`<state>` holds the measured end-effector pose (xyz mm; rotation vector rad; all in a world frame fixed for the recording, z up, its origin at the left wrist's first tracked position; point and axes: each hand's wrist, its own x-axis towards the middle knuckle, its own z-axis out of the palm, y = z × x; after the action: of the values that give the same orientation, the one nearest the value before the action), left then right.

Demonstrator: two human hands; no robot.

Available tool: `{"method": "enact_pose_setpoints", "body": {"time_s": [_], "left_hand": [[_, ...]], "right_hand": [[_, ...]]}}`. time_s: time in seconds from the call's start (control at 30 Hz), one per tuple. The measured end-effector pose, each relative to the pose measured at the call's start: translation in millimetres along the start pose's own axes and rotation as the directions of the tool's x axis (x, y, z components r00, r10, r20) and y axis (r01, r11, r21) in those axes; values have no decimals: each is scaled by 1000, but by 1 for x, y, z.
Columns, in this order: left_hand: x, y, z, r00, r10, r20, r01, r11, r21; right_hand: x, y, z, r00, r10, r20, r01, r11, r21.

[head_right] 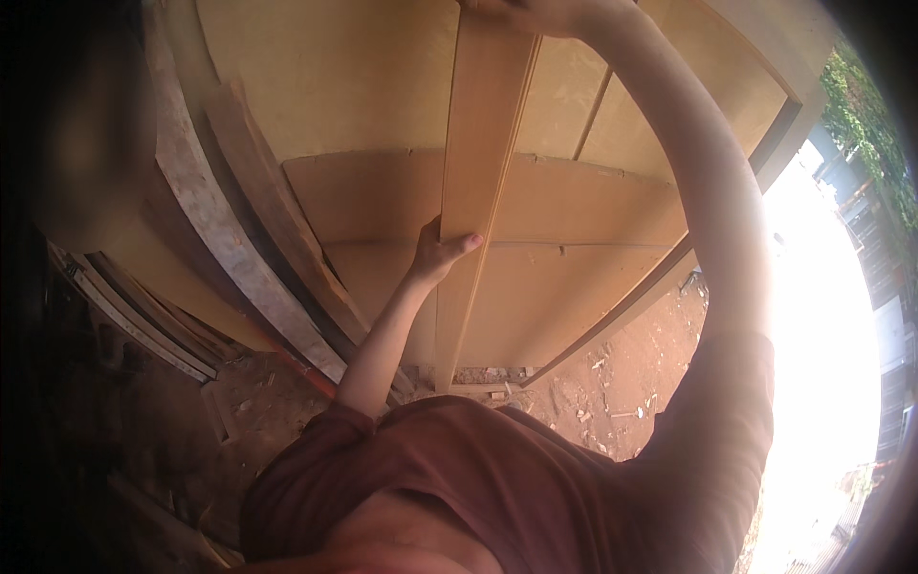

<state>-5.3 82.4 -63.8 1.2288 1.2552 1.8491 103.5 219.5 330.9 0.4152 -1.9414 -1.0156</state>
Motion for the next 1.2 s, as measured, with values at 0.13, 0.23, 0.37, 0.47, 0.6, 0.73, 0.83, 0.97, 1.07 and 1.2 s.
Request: {"method": "enact_pose_setpoints", "body": {"time_s": [0.13,0.23,0.37,0.47,0.6,0.73,0.83,0.97,1.07,1.2], "left_hand": [[3,-1,0,998,28,-63,-24,998,58],[4,-2,-1,998,43,-42,-39,995,92],[5,-6,-7,1000,-2,-29,5,995,101],[7,-12,-12,999,-36,-27,36,999,23],[13,-19,-15,998,-34,-51,34,999,6],[15,-19,-15,997,-64,-38,63,998,-24],[10,-18,-14,998,45,-52,-42,997,62],[1,-19,-11,995,62,-77,-59,998,36],[-4,-17,-10,989,102,-103,-87,985,147],[-9,-2,-12,979,156,-134,-63,847,528]], "right_hand": [[6,29,4,995,27,-99,-25,999,21],[-5,29,4,990,89,-111,-92,996,-21],[-34,39,-9,936,333,-110,-342,937,-74],[-72,61,-18,860,504,-80,-509,859,-60],[-149,99,-26,757,648,-83,-652,742,-155],[-204,134,-35,655,745,-128,-743,602,-293],[-206,142,-44,615,785,-79,-779,589,-215],[-176,129,-51,420,907,-20,-903,420,94],[-157,117,-50,417,906,-76,-907,420,30],[-155,116,-45,380,924,-30,-924,381,42]]}}
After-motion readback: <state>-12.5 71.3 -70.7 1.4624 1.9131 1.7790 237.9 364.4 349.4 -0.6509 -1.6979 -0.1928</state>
